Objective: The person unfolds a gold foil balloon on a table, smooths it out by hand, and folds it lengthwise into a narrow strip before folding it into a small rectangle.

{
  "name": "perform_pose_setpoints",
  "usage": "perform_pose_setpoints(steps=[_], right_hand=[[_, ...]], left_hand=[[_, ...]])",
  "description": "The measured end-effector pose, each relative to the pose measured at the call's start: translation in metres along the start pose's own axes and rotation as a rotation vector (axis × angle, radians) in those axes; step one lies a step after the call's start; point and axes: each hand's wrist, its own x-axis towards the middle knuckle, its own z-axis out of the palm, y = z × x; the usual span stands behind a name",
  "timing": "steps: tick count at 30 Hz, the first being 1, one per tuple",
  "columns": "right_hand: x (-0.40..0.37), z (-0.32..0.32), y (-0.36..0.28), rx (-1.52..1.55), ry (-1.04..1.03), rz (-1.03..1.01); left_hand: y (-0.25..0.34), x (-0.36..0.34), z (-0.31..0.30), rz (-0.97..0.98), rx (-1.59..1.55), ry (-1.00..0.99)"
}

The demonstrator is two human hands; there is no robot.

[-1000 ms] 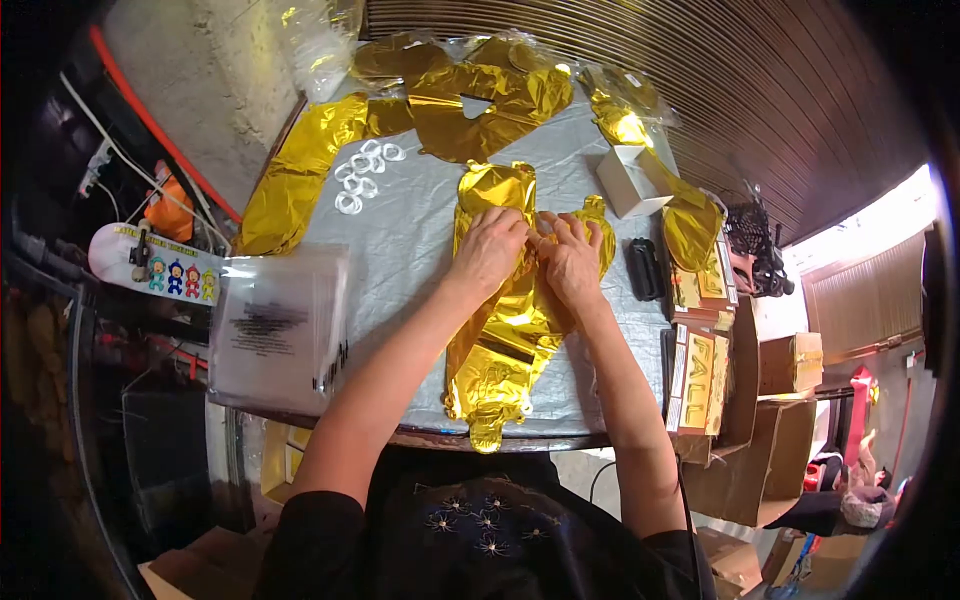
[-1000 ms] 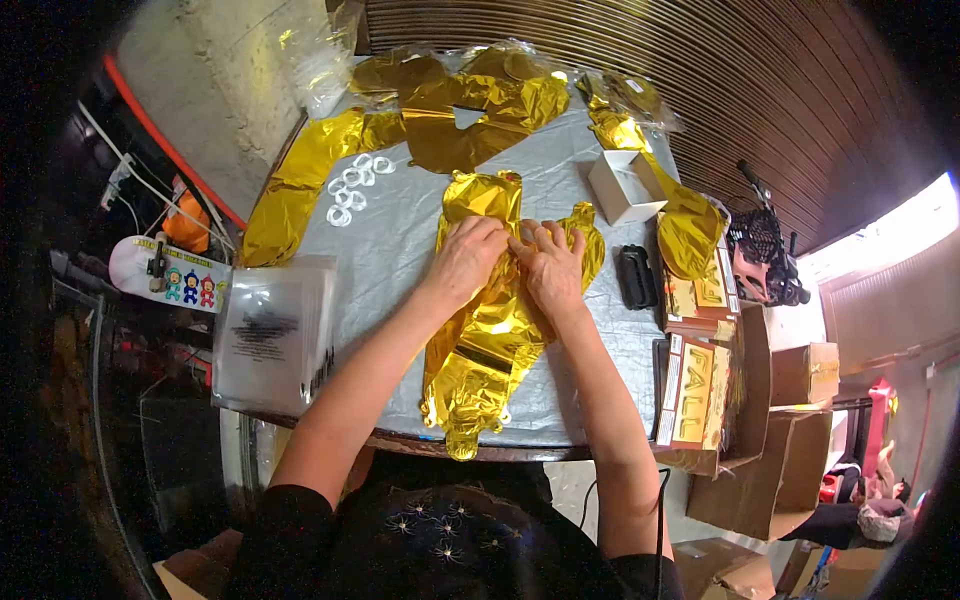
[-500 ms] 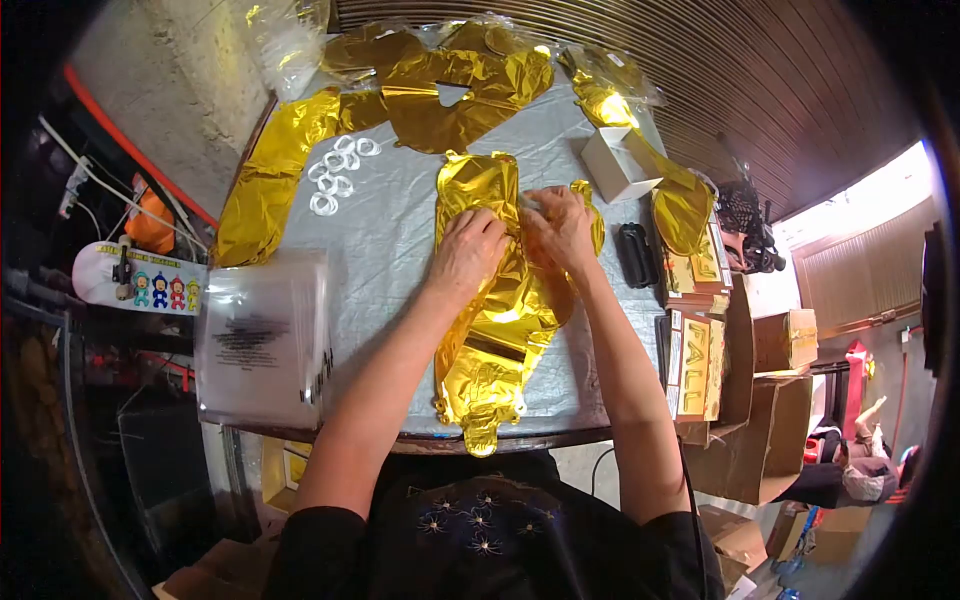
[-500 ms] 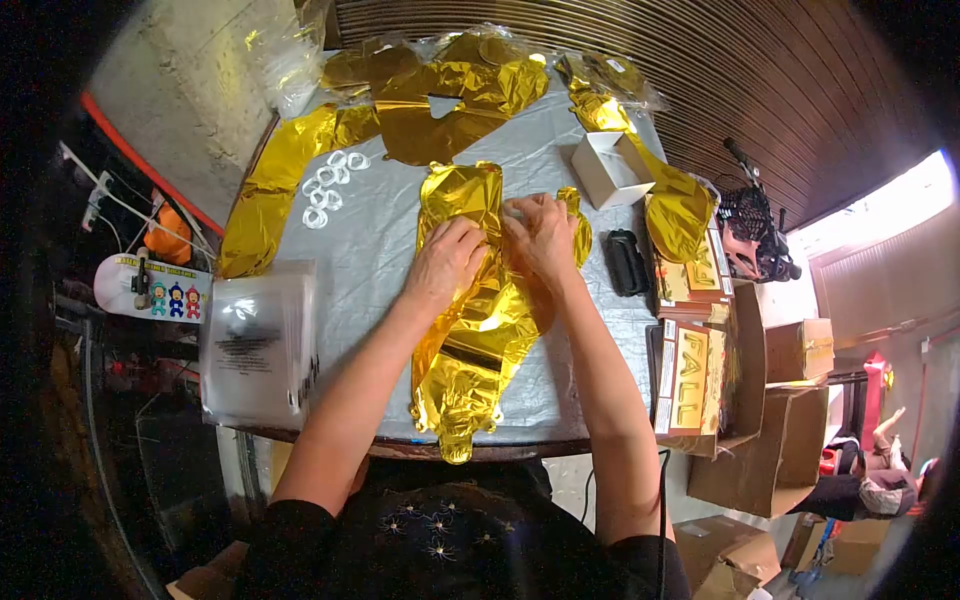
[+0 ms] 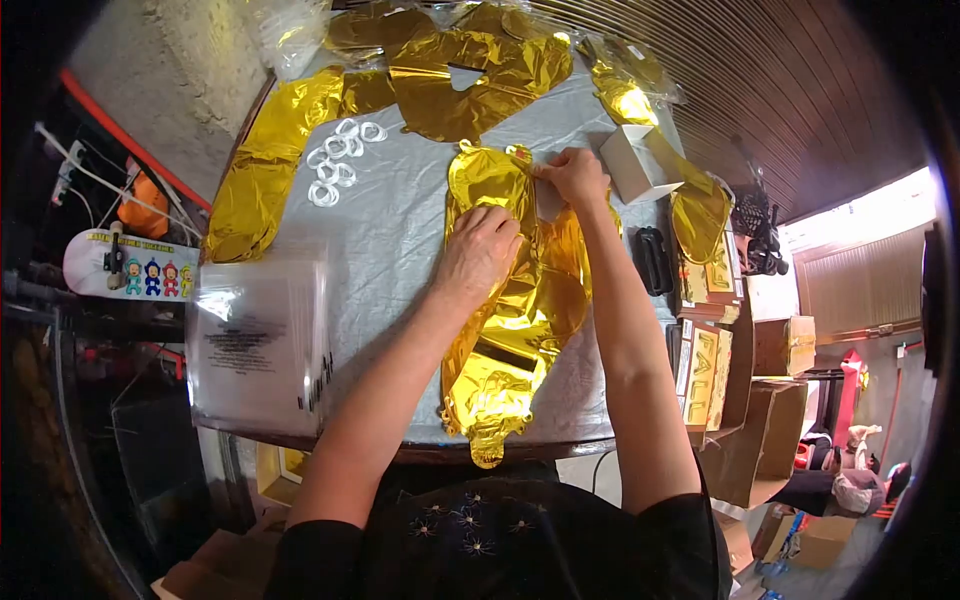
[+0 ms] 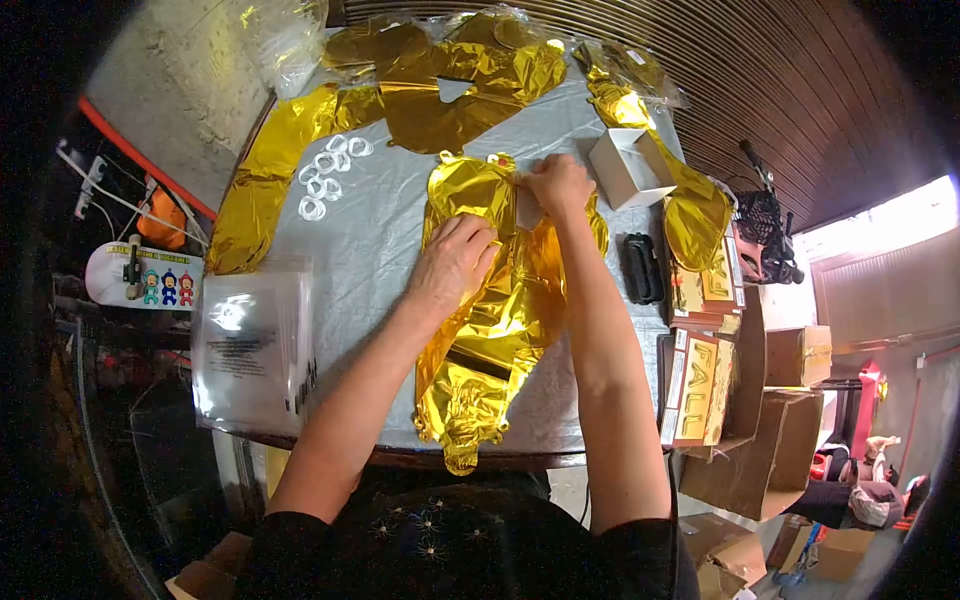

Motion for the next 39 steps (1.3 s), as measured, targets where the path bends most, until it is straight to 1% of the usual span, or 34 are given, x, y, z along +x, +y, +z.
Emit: perform_pose_setpoints(steps=[2, 3, 5, 6, 8, 9, 11, 12, 14, 18, 22, 25, 27, 28, 30, 34, 36, 37, 39], right_hand=[[0.005, 0.001, -0.007, -0.086, 0.112, 0.023], [0.004, 0.002, -0.010, -0.089, 0.110, 0.024], [0.002, 0.003, -0.010, -0.127, 0.199, -0.020], [-0.002, 0.000, -0.008, -0.129, 0.201, -0.018], [-0.019, -0.009, -0.004, 0.330, 0.204, -0.180], [-0.032, -0.013, -0.002, 0.325, 0.202, -0.184], [-0.070, -0.024, -0.003, 0.483, -0.073, -0.131], [-0.081, -0.019, 0.004, 0.482, -0.069, -0.129], [-0.098, -0.006, 0.015, 0.312, 0.091, -0.350], [-0.122, -0.003, 0.019, 0.282, 0.080, -0.259], [-0.131, -0.012, 0.016, 0.267, 0.024, -0.274], [-0.138, -0.016, 0.007, 0.312, -0.021, -0.291], [-0.144, -0.013, -0.003, 0.353, 0.115, -0.530], [-0.147, -0.012, -0.005, 0.359, 0.115, -0.532], [-0.154, -0.010, -0.009, 0.341, 0.067, -0.630], [-0.163, -0.004, -0.011, 0.313, 0.111, -0.675], [-0.165, -0.003, -0.011, 0.318, 0.121, -0.652], [-0.164, -0.002, -0.010, 0.320, 0.123, -0.653], [-0.163, 0.000, -0.007, 0.340, 0.107, -0.650]], left_hand=[[-0.002, 0.000, 0.000, 0.000, -0.008, 0.001], [-0.001, 0.000, 0.000, 0.003, -0.019, 0.002], [0.000, 0.000, -0.001, 0.001, -0.020, 0.000], [0.000, 0.000, -0.002, 0.001, -0.015, 0.002], [0.000, 0.001, -0.002, 0.001, -0.017, 0.004], [0.000, 0.001, -0.001, 0.000, -0.017, 0.007], [0.000, 0.001, -0.001, -0.005, -0.015, 0.013], [0.000, 0.001, -0.001, -0.001, -0.010, 0.014], [0.000, 0.002, 0.000, -0.006, -0.003, 0.007], [0.001, 0.003, -0.002, -0.044, -0.024, -0.013], [-0.001, 0.002, 0.002, -0.047, 0.006, -0.016], [-0.003, 0.003, 0.004, -0.013, 0.026, -0.015], [-0.004, 0.004, 0.003, -0.026, 0.039, -0.046], [-0.004, 0.004, 0.003, -0.027, 0.045, -0.047], [-0.004, 0.004, 0.003, -0.052, -0.026, -0.041], [-0.005, 0.003, -0.003, -0.024, -0.047, -0.015], [-0.010, 0.002, -0.010, -0.036, -0.116, -0.084], [-0.014, 0.002, -0.016, -0.034, -0.113, -0.083], [-0.026, 0.002, -0.030, -0.167, -0.271, -0.019]])
